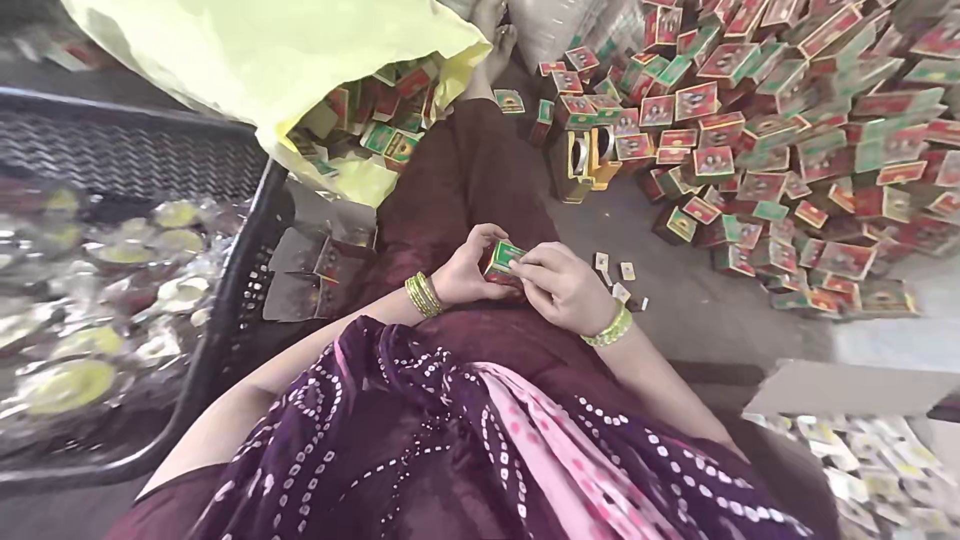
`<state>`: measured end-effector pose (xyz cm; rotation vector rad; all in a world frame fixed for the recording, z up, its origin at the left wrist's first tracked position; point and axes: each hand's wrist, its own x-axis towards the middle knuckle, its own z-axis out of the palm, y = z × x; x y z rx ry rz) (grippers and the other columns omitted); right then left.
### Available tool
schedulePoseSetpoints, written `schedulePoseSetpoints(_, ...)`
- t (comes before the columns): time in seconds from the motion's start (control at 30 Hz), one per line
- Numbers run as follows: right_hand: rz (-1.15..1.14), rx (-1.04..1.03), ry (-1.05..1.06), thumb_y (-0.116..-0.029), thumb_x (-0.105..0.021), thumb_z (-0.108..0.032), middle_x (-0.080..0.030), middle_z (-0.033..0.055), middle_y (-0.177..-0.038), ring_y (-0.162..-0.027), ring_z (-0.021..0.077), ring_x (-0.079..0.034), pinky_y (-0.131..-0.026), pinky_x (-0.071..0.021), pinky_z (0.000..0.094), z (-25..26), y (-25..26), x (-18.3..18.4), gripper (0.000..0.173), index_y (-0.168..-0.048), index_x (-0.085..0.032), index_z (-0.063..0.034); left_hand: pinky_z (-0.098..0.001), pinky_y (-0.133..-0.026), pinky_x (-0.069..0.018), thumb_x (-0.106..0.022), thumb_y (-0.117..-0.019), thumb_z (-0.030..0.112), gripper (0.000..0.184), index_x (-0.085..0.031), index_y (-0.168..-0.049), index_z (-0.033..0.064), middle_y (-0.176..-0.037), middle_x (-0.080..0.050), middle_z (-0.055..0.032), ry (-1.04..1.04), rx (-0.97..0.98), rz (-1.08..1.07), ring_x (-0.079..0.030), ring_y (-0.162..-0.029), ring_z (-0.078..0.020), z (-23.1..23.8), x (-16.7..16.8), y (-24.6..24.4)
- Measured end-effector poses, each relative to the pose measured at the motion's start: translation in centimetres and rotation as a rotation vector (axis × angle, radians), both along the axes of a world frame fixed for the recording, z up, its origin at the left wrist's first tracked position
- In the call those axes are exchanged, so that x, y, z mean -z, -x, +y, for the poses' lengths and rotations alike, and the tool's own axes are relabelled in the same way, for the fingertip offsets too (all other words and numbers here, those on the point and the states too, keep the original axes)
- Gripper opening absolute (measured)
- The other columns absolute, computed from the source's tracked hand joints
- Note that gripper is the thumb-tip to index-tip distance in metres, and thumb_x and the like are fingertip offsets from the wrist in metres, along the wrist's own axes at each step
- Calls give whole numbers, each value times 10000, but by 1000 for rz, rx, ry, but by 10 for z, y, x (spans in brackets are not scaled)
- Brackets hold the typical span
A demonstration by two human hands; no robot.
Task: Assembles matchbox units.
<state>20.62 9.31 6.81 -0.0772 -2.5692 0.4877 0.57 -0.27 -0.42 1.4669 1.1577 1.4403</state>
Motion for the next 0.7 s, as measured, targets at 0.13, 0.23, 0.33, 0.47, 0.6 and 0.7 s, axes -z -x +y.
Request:
schedulePoseSetpoints(0.13,-22,-11,-151,-980,-565,-107,-736,120,-1065,-1057,248,-685,-948,-567,379,-4,-2,2,262,-1137,-759,-29,-351,-908,-606,-944,-686,159,788,-470,-1309,64,-1129,-685,-48,11,19,53,-694,-1014,-124,-1,-1,-1)
schedulePoseSetpoints(0.23,-48,-54,-200,-992,-538,-114,-737,127,-1083,-1067,264,-687,-959,-564,389,-4,-2,4,279,-1145,-748,-14,-344,-913,-609,-937,-705,158,742,-501,-1296,57,-1149,-698,-42,38,43,72,-700,-1020,-115,-2,-1,-1)
schedulePoseSetpoints(0.33,-60,-69,-119,-1008,-530,-123,-733,121,-1121,-1111,254,-677,-1013,-541,404,-1,-3,6,293,-1195,-738,-36,-330,-903,-614,-927,-725,166,705,-516,-1284,38,-1150,-693,-48,15,36,84,-701,-1011,-107,-3,-1,-1)
schedulePoseSetpoints(0.47,54,62,336,-1005,-642,-141,-705,94,-1145,-1103,170,-654,-983,-559,358,9,-5,13,245,-1213,-755,-78,-388,-1003,-566,-887,-800,222,607,-559,-1275,33,-1362,-598,-119,-135,-48,105,-631,-1203,-183,3,2,2)
schedulePoseSetpoints(0.6,230,215,454,-925,-761,-140,-725,97,-1111,-1067,171,-680,-937,-593,341,5,-4,25,216,-1112,-759,-32,-404,-1051,-528,-733,-956,268,337,-607,-1213,91,-1470,-491,-141,-180,-71,137,-541,-1324,-216,6,4,4)
schedulePoseSetpoints(0.7,265,200,378,-936,-749,-119,-725,120,-1102,-1087,189,-680,-940,-587,329,3,-4,37,116,-1006,-778,-31,-387,-1034,-536,-645,-1013,254,244,-621,-1153,56,-1437,-512,-157,-164,-77,163,-559,-1298,-208,5,6,5)
